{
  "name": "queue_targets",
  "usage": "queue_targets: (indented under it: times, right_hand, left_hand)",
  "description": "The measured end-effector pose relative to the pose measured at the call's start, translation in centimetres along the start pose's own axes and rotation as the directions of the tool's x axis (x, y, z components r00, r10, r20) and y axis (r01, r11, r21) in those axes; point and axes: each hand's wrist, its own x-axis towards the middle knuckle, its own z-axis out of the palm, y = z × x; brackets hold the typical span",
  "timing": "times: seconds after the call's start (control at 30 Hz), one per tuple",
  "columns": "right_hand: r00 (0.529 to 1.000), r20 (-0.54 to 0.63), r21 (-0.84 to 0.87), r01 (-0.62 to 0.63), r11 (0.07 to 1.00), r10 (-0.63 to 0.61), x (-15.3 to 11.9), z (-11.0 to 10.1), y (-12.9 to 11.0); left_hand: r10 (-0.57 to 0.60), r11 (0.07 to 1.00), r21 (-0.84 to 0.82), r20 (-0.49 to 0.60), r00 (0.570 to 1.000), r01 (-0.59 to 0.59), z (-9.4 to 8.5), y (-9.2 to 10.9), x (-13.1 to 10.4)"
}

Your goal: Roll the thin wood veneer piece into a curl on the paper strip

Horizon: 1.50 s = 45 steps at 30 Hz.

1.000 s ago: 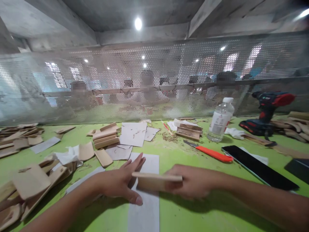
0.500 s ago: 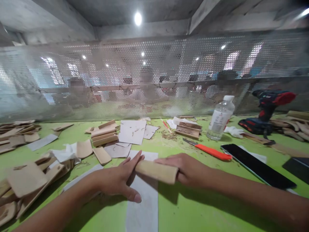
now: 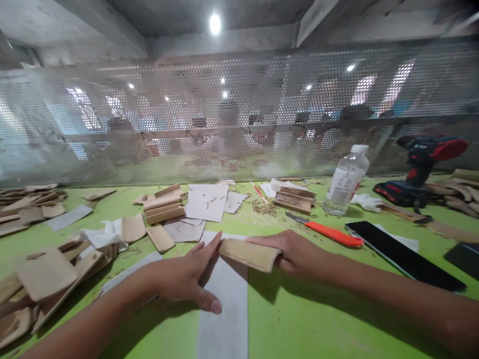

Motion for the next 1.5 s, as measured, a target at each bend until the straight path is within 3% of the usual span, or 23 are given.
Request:
queue_targets:
  times: [0.13,0.27,0.4,0.57,0.67,0.87,0.97,1.1,1.27,1.4,1.5]
  right_hand:
    - [0.989,0.146,0.202,0.000,0.979,-0.031,0.3,-0.4,-0.9]
    - [0.995,0.064,0.199,-0.081,0.977,0.070,0.4,-0.5,-1.1]
    - [0.992,0.123,0.280,-0.070,0.957,0.036,0.3,-0.3,-0.7]
    - [0.979,0.002,0.281,-0.197,0.939,0.205,0.6,-0.2,0.0]
    - [0.967,0.044,0.298,-0.252,0.921,0.250,0.8,0.0,0.0]
    - [0.887,0.026,0.285,-0.450,0.847,0.462,0.6,0.3,-0.2]
    - [0.882,0.070,0.289,-0.466,0.836,0.467,0.6,0.4,-0.4]
    - [0.867,-0.006,0.276,-0.478,0.834,0.498,0.8,0.1,-0.5]
    - [0.886,0.067,0.294,-0.457,0.840,0.459,0.8,0.1,-0.5]
    - [0.882,0.012,0.304,-0.452,0.838,0.471,0.7,0.3,-0.7]
    - [0.910,0.105,0.360,-0.410,0.838,0.400,0.5,0.6,-1.1]
  left_hand:
    - [0.009,0.999,0.037,0.025,1.000,-0.010,0.0,0.2,0.0]
    - [-0.005,1.000,0.011,-0.001,1.000,0.005,0.0,0.4,0.0]
    - [0.001,0.999,0.035,0.032,0.999,-0.002,0.0,0.6,-0.1]
    - [-0.040,0.999,-0.012,0.008,0.999,0.040,-0.1,0.6,-0.2]
    - [0.001,1.000,-0.030,0.033,0.999,0.000,-0.2,0.7,-0.3]
    - [-0.018,1.000,-0.014,0.021,1.000,0.019,-0.4,0.9,-0.2]
    - [0.007,0.999,-0.032,0.031,0.999,-0.006,-0.4,0.9,-0.2]
    - [-0.008,1.000,-0.008,0.007,1.000,0.008,-0.3,0.8,-0.2]
    - [0.005,1.000,-0.024,0.029,1.000,-0.004,-0.3,0.9,-0.2]
    - [-0.010,1.000,-0.002,0.009,1.000,0.010,-0.2,0.9,-0.2]
    - [0.023,0.999,-0.044,0.032,0.999,-0.022,-0.1,0.7,0.0]
